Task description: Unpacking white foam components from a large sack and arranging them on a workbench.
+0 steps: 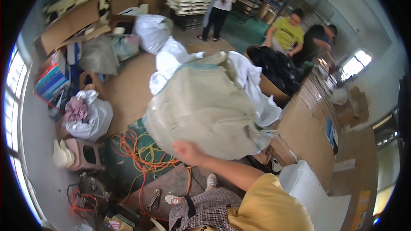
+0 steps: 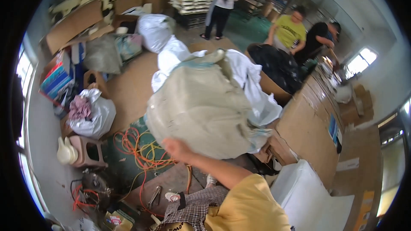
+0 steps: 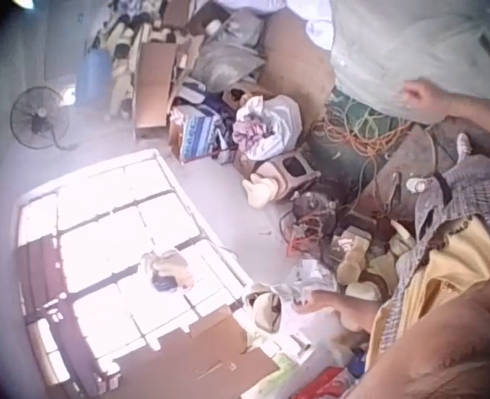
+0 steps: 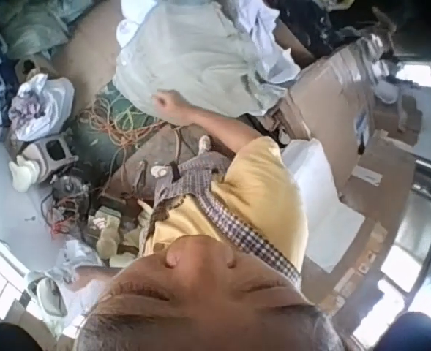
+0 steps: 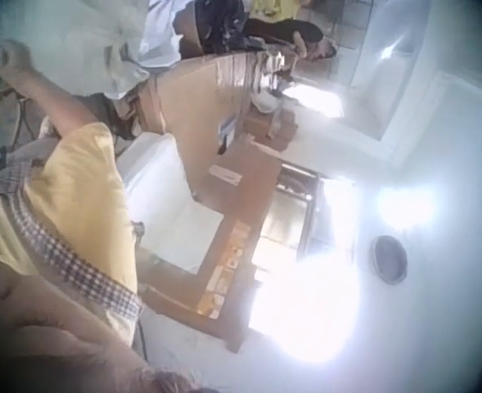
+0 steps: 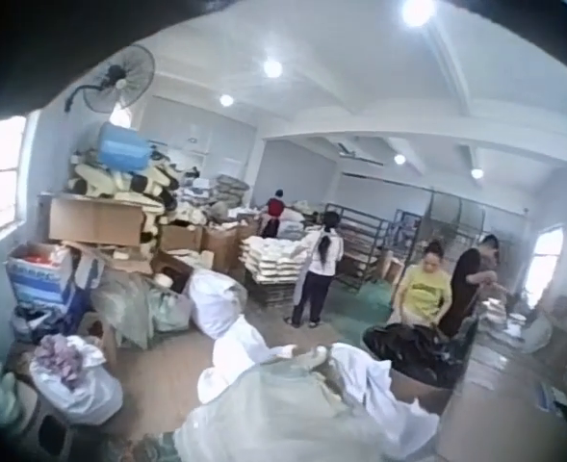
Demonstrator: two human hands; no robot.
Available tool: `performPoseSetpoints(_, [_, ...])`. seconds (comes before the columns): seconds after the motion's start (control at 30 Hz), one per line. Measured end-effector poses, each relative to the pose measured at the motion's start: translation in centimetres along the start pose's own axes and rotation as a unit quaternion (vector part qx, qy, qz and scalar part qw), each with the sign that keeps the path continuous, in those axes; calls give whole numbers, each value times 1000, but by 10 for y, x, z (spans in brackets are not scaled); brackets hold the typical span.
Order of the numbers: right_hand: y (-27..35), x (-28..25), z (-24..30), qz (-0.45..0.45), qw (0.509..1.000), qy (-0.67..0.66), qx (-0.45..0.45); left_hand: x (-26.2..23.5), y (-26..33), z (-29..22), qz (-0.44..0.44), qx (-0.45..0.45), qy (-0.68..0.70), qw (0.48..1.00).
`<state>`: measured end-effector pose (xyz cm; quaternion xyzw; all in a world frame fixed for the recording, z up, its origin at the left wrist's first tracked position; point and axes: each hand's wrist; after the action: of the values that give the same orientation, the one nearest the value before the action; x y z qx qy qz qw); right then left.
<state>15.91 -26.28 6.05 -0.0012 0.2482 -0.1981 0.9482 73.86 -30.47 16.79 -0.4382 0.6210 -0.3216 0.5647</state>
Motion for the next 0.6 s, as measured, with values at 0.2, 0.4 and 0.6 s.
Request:
performPoseSetpoints(0.2, [119, -312, -75, -472, 866, 145, 78, 81, 100, -297, 318, -105, 468, 818])
performPoseSetpoints(0.4, [443, -383, -177, -453, 704, 408, 363, -4, 201, -656, 584, 68, 567, 577])
performPoseSetpoints(0.6, [626, -282, -205, -381, 518, 468, 606, -70, 281, -789, 689, 339, 292, 570])
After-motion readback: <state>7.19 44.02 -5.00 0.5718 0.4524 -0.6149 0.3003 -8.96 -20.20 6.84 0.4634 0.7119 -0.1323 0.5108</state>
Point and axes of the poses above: each hand's wrist, its own y-axis away from the middle knuckle, its own x-axis out of the palm, z = x × y, and after that the axes turned 4 degrees about y, right-handed
